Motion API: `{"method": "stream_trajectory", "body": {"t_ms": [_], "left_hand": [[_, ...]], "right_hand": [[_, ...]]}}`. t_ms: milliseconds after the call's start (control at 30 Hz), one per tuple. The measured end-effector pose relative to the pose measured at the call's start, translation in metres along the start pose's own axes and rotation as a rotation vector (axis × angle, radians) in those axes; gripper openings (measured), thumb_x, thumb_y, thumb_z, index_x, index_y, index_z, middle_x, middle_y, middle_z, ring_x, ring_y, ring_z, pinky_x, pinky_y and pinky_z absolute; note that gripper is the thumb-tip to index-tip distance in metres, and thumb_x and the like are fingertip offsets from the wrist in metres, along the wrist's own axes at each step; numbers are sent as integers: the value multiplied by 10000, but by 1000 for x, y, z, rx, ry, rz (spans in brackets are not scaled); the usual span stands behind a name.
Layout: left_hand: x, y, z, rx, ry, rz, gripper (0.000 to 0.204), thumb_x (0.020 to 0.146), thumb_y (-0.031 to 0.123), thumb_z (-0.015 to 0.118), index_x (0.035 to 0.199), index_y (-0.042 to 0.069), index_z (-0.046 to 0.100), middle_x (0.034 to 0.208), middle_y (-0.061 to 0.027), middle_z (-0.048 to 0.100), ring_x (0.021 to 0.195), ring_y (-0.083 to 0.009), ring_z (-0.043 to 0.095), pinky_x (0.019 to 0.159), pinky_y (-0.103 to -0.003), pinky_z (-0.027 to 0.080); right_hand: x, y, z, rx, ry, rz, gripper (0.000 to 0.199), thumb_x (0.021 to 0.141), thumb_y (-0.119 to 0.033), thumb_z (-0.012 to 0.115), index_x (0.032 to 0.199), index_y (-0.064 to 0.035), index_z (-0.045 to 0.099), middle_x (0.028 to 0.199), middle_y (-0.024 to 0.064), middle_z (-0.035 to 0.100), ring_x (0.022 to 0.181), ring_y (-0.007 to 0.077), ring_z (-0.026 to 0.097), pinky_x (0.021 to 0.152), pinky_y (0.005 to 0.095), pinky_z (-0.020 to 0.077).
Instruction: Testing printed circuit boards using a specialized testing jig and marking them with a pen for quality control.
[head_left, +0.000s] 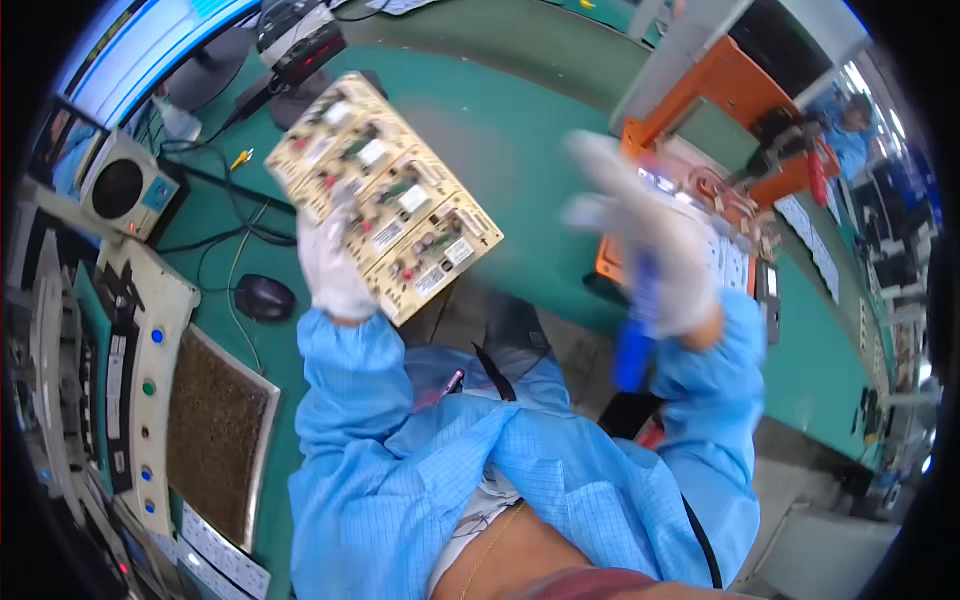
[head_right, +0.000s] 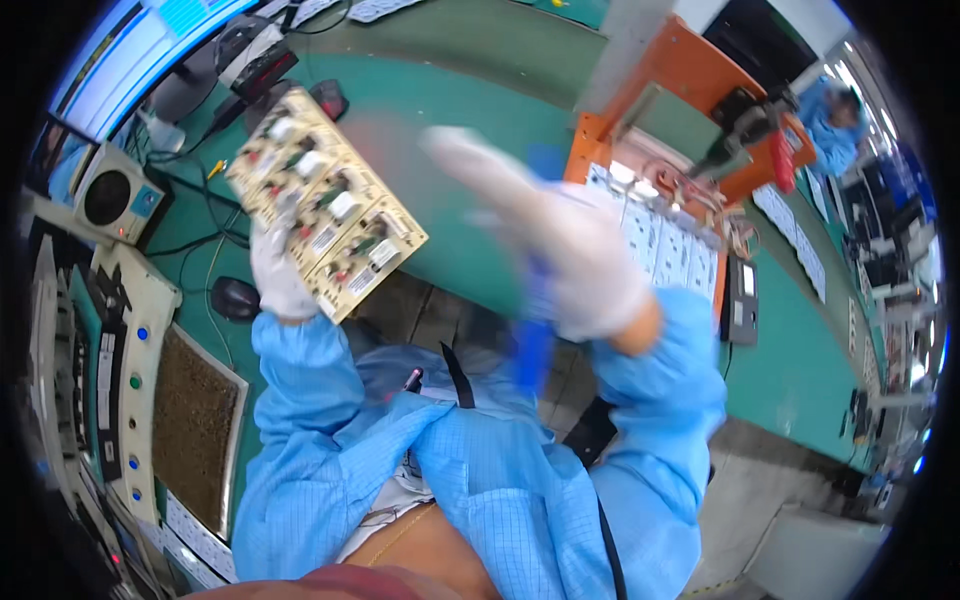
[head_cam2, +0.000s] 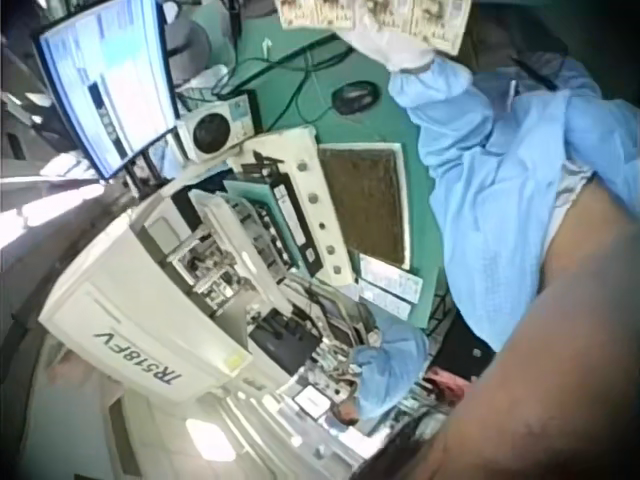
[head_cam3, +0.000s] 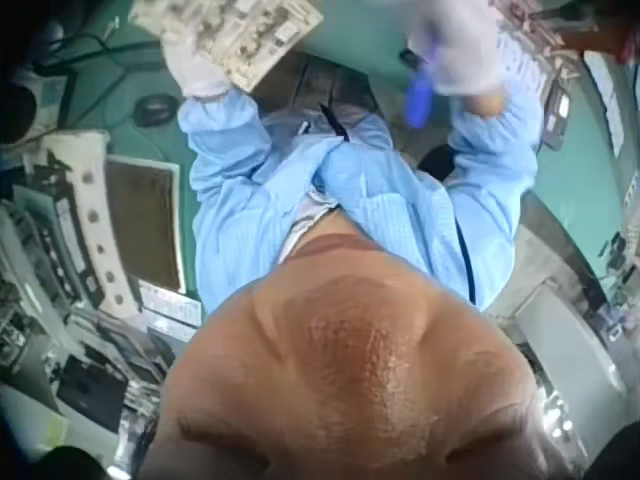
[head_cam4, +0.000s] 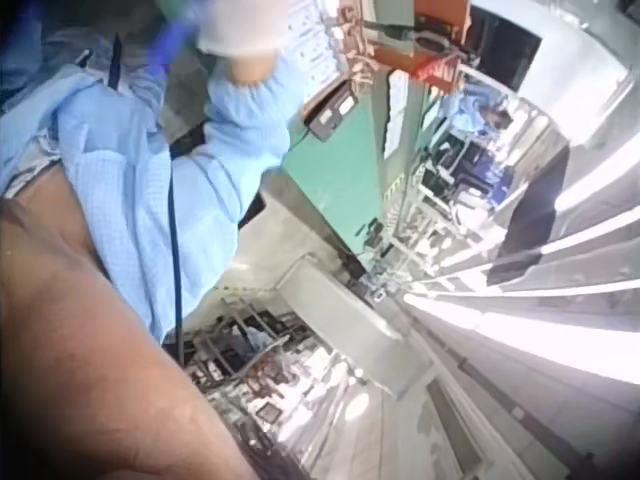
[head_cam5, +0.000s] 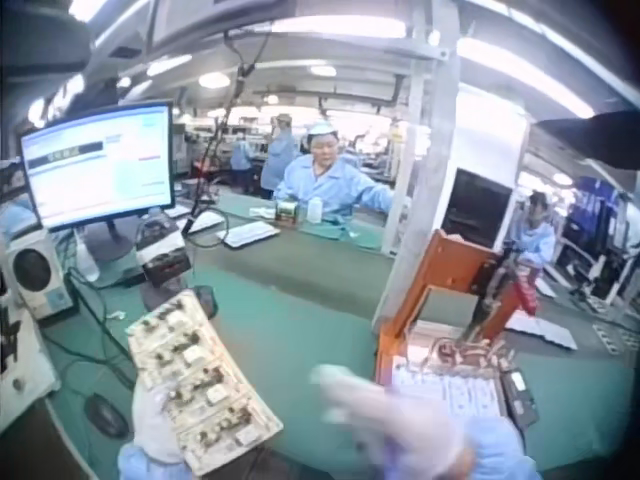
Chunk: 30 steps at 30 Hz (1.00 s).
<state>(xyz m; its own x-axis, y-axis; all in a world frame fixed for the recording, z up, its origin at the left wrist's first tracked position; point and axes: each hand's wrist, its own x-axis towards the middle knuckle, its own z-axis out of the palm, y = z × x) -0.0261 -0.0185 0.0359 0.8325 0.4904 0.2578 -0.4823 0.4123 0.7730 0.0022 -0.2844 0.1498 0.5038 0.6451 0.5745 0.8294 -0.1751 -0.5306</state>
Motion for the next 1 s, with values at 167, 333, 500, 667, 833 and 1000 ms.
{"method": "stream_trajectory", "body": {"t_ms": [167, 333, 500, 667, 833, 1000], "left_hand": [[45, -66, -39, 295, -61, -103, 304, 906, 91, 509, 1169, -61, 494, 1106, -104, 608, 929, -183, 604, 817, -303, 495], [38, -51, -12, 80, 88, -71, 284, 875, 203, 553, 989, -56, 576, 973, -93, 633, 847, -176, 604, 774, -289, 481], [35, -58, -41, 526, 44, -25, 268, 843, 204, 560, 965, -34, 584, 966, -103, 632, 909, -200, 602, 783, -308, 473], [36, -64, -39, 423, 74, -32, 246, 808, 152, 594, 957, -39, 548, 933, -95, 632, 850, -178, 611, 722, -281, 491], [30, -55, -29, 109, 138, -188, 334, 773, 72, 608, 1067, -27, 484, 888, -81, 617, 691, -125, 594, 589, -251, 506], [23, -57, -34, 85, 149, -221, 317, 782, 66, 614, 1059, -31, 494, 953, -105, 633, 761, -139, 613, 656, -267, 521]], "right_hand": [[-71, 18, -119, -544, 263, -74, 536, 947, -271, 380, 1311, 122, 391, 1316, 282, 447, 1244, 346, 441, 1088, 414, 287], [-72, 39, -160, -519, 757, -38, 450, 954, -190, 364, 1280, 112, 438, 1295, 286, 469, 1279, 371, 397, 1104, 441, 268], [-78, 52, -170, -490, 667, 224, 423, 989, -235, 383, 1216, 101, 505, 1230, 231, 547, 1190, 299, 503, 1079, 414, 322], [-120, 85, -201, -390, 768, 319, 478, 979, -290, 317, 1208, 82, 511, 1293, 193, 502, 1208, 210, 433, 1024, 306, 277], [-118, 82, -195, -198, 976, 360, 432, 966, -273, 343, 1179, 43, 547, 1228, 106, 561, 979, 105, 515, 803, 214, 366], [-155, 100, -229, -253, 951, 400, 434, 967, -261, 349, 1186, 69, 525, 1265, 130, 534, 1024, 118, 528, 852, 215, 369]]}}
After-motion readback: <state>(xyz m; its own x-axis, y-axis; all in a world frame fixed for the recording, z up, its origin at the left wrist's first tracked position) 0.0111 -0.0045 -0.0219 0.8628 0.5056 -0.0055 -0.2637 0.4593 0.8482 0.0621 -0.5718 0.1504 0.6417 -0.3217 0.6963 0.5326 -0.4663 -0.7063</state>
